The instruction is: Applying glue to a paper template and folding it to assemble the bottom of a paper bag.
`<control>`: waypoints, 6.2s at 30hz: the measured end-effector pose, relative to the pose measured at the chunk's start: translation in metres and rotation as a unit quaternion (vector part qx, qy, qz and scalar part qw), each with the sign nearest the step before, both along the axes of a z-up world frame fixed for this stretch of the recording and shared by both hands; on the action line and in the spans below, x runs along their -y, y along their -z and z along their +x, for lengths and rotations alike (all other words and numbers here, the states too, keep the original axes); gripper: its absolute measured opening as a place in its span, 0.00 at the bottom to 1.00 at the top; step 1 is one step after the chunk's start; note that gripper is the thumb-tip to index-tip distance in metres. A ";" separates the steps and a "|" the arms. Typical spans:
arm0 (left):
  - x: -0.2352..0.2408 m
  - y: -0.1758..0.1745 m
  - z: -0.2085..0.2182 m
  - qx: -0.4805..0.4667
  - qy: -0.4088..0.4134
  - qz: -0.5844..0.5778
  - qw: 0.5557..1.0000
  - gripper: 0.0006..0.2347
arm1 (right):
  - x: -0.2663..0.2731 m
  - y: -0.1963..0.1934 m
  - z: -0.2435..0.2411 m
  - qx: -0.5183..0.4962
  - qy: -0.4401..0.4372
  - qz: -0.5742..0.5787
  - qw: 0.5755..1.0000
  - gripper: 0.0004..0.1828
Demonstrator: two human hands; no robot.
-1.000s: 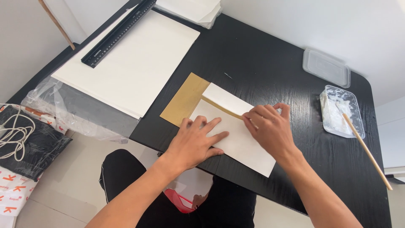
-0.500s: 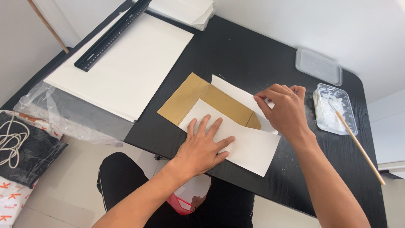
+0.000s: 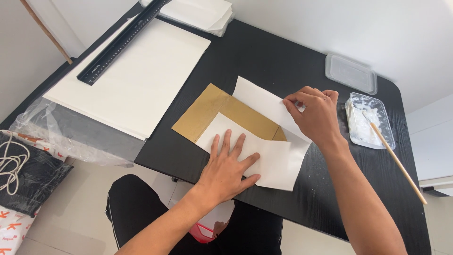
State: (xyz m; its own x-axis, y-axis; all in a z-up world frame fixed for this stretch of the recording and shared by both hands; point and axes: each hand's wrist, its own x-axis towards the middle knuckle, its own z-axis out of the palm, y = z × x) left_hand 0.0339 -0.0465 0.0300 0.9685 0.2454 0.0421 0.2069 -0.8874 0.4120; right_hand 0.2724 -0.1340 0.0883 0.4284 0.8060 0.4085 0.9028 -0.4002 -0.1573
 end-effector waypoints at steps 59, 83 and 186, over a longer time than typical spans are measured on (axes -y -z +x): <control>0.041 0.045 0.016 0.109 0.014 0.077 0.991 0.37 | -0.008 0.005 0.028 -0.058 -0.029 -0.006 0.998 0.09; -0.030 0.017 0.003 0.000 0.078 0.034 0.996 0.23 | 0.013 0.031 -0.041 0.106 -0.054 -0.072 0.990 0.04; -0.093 0.064 0.016 0.099 -0.076 0.041 0.991 0.37 | 0.111 0.047 -0.086 -0.024 -0.185 -0.003 0.982 0.11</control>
State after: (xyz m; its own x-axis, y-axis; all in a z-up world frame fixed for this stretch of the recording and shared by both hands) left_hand 0.0495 0.0462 -0.0344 0.8913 0.3756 0.2539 0.2627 -0.8843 0.3859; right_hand 0.1864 -0.2447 0.0417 0.1239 0.9125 0.3899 0.9782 -0.0463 -0.2024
